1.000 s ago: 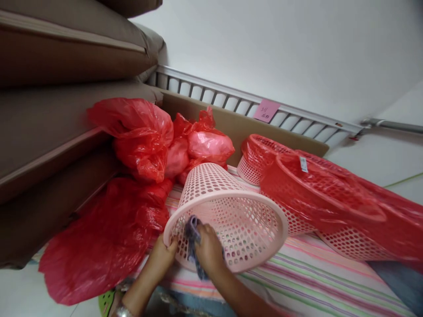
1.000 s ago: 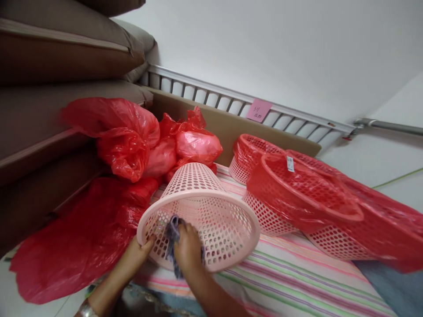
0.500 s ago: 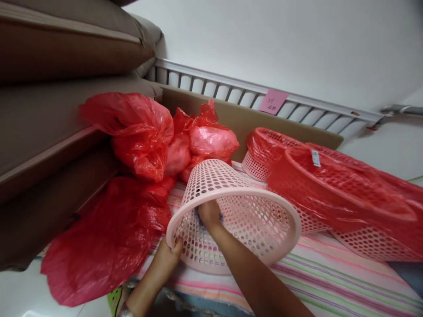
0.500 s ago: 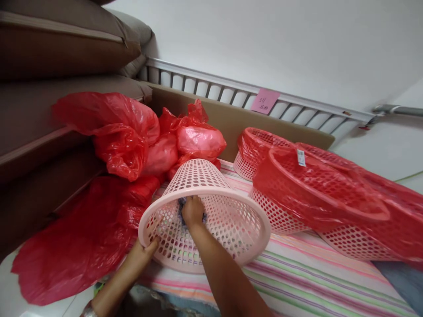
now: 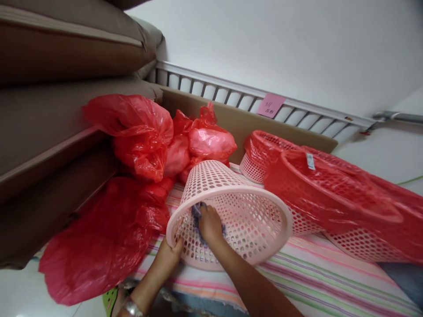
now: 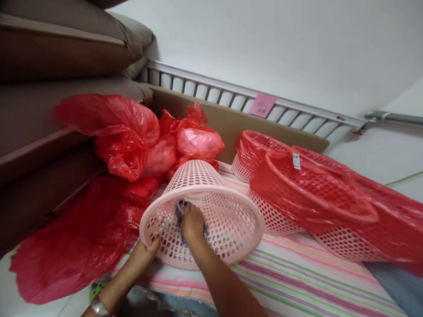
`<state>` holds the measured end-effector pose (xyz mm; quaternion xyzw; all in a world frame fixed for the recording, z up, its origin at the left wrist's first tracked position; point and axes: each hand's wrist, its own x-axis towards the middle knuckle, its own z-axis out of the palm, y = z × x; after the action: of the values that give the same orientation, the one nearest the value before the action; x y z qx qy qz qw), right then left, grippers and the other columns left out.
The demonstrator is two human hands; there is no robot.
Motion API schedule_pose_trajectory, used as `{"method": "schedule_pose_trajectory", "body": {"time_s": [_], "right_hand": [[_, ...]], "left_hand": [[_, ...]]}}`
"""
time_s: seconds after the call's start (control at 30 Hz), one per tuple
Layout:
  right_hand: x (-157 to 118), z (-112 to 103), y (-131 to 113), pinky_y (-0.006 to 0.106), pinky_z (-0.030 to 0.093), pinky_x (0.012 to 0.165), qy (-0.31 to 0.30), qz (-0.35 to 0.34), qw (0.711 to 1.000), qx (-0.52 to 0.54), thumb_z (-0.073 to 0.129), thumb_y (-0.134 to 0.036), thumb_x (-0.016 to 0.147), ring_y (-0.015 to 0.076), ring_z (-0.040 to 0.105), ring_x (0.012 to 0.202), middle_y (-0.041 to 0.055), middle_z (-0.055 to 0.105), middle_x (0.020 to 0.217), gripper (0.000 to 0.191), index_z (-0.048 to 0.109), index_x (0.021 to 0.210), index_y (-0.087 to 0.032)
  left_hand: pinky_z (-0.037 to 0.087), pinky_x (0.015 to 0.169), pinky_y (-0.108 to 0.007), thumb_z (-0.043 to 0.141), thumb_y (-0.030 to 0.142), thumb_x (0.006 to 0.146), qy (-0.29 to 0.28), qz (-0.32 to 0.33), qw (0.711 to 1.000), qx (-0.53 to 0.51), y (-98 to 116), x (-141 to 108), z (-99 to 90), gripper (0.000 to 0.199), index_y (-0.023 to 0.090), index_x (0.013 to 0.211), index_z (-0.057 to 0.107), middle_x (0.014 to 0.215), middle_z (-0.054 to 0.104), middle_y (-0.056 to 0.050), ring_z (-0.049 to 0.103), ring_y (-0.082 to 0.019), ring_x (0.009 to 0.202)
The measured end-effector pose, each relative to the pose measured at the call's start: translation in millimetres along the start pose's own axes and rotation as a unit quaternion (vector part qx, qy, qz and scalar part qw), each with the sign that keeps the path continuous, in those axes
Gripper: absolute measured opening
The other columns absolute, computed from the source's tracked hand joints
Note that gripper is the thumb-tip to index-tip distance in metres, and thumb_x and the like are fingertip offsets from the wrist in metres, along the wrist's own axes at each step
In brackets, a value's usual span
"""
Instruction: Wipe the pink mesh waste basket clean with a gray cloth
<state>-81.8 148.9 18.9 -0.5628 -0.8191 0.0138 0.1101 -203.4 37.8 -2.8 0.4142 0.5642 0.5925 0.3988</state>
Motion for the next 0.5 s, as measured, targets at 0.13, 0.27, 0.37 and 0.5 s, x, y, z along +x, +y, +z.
{"method": "schedule_pose_trajectory", "body": {"time_s": [0.13,0.27,0.37,0.5], "right_hand": [[-72,-14,-2,0.033,0.037,0.091,-0.047,-0.034,0.998,-0.002,0.048,-0.006,0.073,0.0259,0.052,0.104,0.0114,0.06,0.115,0.043,0.063,0.112,-0.018],[-114,-23,3,0.032,0.034,0.097,-0.082,-0.052,0.994,0.043,0.051,-0.005,0.067,0.0251,0.049,0.111,0.0076,0.058,0.12,0.051,0.063,0.114,-0.022],[-100,-20,3,0.03,0.038,0.09,-0.07,-0.039,0.996,0.043,0.05,-0.006,0.068,0.0237,0.052,0.105,0.0075,0.06,0.111,0.047,0.064,0.109,-0.022],[-36,-6,-2,0.03,0.04,0.082,-0.02,-0.009,1.0,-0.012,0.047,-0.01,0.077,0.0233,0.056,0.096,0.01,0.061,0.104,0.042,0.062,0.115,-0.02]], "left_hand": [[0.024,0.116,-0.043,0.051,0.026,0.076,-0.005,0.004,1.0,-0.009,-1,1,-0.9,0.055,0.01,0.128,0.054,0.134,0.057,-0.014,0.039,-0.027,0.135],[0.028,0.113,-0.044,0.051,0.03,0.077,-0.016,-0.014,0.999,-0.025,-3,2,-0.9,0.054,0.01,0.127,0.053,0.128,0.062,-0.015,0.047,-0.028,0.129],[0.027,0.114,-0.044,0.053,0.031,0.075,-0.011,-0.015,0.999,-0.031,-6,5,-1.2,0.057,0.008,0.127,0.054,0.132,0.058,-0.017,0.046,-0.029,0.13],[0.024,0.115,-0.041,0.054,0.027,0.072,-0.015,-0.013,1.0,-0.014,-10,7,-1.7,0.058,0.008,0.127,0.055,0.138,0.053,-0.016,0.037,-0.027,0.136]]}}
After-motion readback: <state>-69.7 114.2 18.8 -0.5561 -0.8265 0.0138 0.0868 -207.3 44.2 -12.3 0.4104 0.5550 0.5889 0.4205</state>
